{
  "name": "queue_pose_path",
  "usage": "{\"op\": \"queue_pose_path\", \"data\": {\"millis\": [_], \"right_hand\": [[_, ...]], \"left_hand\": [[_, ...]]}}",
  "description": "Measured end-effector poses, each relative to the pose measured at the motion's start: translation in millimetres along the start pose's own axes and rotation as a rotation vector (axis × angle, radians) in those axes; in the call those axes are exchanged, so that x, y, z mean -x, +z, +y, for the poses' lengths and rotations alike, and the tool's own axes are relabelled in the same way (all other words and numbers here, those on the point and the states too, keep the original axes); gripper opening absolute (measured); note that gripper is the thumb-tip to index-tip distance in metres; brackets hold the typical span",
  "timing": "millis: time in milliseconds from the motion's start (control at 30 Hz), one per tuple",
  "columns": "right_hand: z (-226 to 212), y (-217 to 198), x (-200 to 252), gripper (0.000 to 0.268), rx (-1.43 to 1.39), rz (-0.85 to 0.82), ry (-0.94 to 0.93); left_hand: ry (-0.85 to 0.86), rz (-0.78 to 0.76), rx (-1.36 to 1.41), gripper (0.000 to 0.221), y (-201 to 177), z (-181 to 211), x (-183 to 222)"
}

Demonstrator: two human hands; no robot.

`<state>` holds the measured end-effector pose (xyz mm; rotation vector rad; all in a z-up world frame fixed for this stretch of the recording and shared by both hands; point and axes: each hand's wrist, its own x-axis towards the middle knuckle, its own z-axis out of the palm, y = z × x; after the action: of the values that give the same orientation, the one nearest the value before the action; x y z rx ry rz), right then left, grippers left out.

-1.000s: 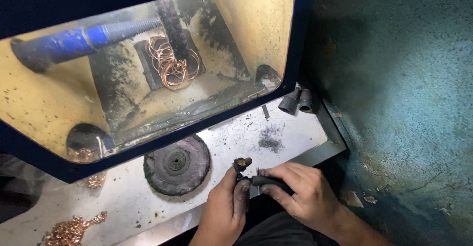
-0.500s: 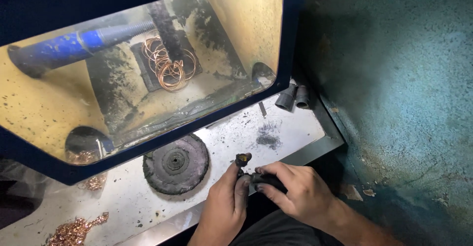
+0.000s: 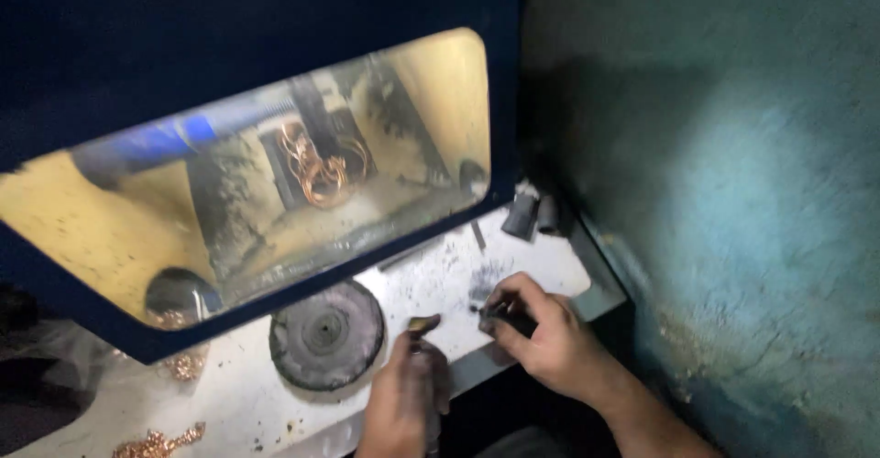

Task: Polishing a metal chain using a hand-held rotary tool and a stationary buffing machine.

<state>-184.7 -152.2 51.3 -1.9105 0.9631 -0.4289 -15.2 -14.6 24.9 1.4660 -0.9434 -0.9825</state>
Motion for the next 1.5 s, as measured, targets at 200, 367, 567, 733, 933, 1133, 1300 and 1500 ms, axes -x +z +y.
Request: {"op": "queue_pose_path", "data": {"millis": [200,367,567,733,933,1133,1300,1500], "right_hand": [[23,5,-21,0.036,0.662,0.237,-0.48],[15,51,14,0.051,0.043,0.055,-0.309],[24,36,4,0.067,0.069,-0.123,0.343],[1,6,-14,0.043,-0.015,-0.132,0.076],[-7,6,-20,0.049,0.1,-0.171,0.103],[-5,5,-21,0.05,0.057,-0.164,0.057],[-1,5,-23,0.054,0.062,-0.184,0.171],[-2,4,-26,0.053,0.029,-0.196,0.205]], "left_hand": [[-0.272,0.51,1.151,0.042,12,-6,-14],[-0.274,0.471,0.92,0.039,28,31,-24],[-0.283,0.142,0.563,0.067,-9,-7,-12],[-0.316,0.156,-0.192,0.031,-68,40,-22],[0.217,0.041,-0.93,0.016,-105,8,-104],[0.037,0.129,-1.138,0.052,-113,3,-184],[-0.175,0.022,-1.273,0.029,-111,-2,-205],[-0.063,0.096,-1.022,0.025,-128,6,-202]]}}
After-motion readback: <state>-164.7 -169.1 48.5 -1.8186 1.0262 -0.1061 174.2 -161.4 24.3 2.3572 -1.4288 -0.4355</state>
